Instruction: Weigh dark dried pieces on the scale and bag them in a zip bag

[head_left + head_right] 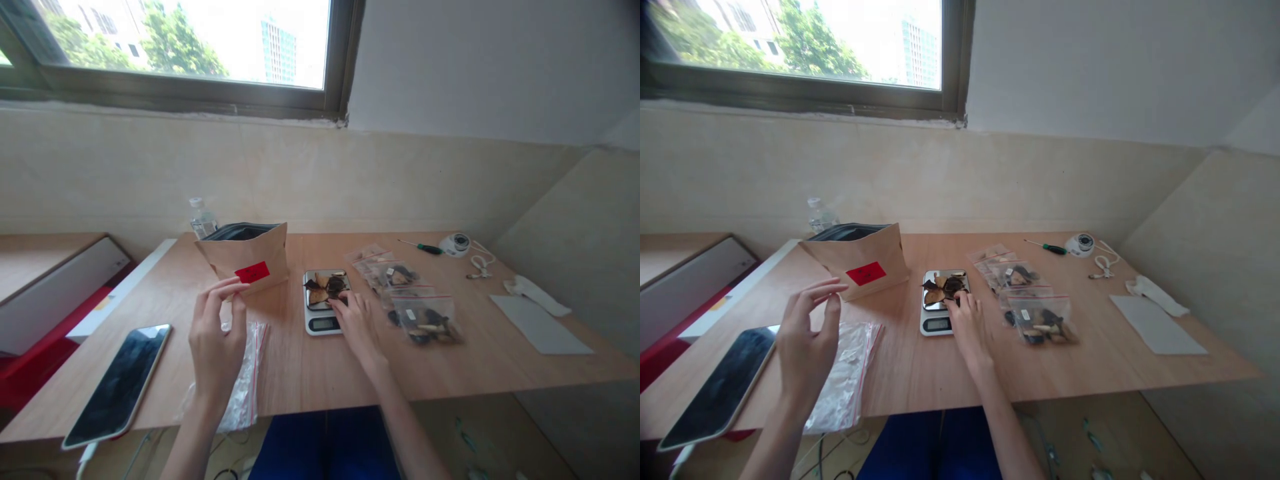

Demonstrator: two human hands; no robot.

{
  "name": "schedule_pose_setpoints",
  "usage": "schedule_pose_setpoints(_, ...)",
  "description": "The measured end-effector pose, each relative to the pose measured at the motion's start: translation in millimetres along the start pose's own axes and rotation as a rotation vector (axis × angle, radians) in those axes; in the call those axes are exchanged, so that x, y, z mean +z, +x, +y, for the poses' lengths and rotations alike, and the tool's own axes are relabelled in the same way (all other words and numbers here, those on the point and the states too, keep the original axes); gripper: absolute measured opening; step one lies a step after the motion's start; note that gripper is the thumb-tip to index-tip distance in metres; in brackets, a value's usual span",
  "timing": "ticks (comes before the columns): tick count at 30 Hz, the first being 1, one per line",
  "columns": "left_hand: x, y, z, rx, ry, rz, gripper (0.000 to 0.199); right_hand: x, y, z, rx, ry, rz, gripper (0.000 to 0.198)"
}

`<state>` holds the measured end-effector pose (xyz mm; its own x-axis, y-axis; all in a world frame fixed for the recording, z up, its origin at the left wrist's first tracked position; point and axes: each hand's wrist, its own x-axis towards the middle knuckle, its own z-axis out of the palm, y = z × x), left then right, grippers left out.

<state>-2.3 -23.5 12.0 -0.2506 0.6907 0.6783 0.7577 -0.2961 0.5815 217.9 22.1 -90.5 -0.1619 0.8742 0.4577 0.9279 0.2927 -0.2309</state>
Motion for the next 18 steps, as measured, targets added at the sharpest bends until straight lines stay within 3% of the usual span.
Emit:
schedule_pose_setpoints(4,-2.6,-26.7,-25.3,-0.107,0.030,-0.139,0.021,-10.5,-17.5,-4.5,0.047,0.055,0.031,0.029)
schedule_pose_setpoints(7,0.5,-59.8,-56.9,-0.229,0.055,-0.335,0.026,-21.4,-40.6,-14.4,0.083,0.178,0.046,0.029)
schedule_pose_setpoints(9,5.2,-84.5,-79.6,-0.229,0.070,-0.410,0.030,-24.9,-56.4,-24.3,0.085,0.269,0.030,0.030)
schedule_pose_setpoints(13,12.0,-118.5,-104.4,-0.171,0.161,-0.369,0.040,-24.4,-78.8,-47.8,0.065,0.428,-0.079,0.034)
schedule_pose_setpoints(18,10.4,-120.5,-98.1,-0.178,0.203,-0.389,0.045,-25.0,-86.3,-74.3,0.054,0.605,-0.199,0.035)
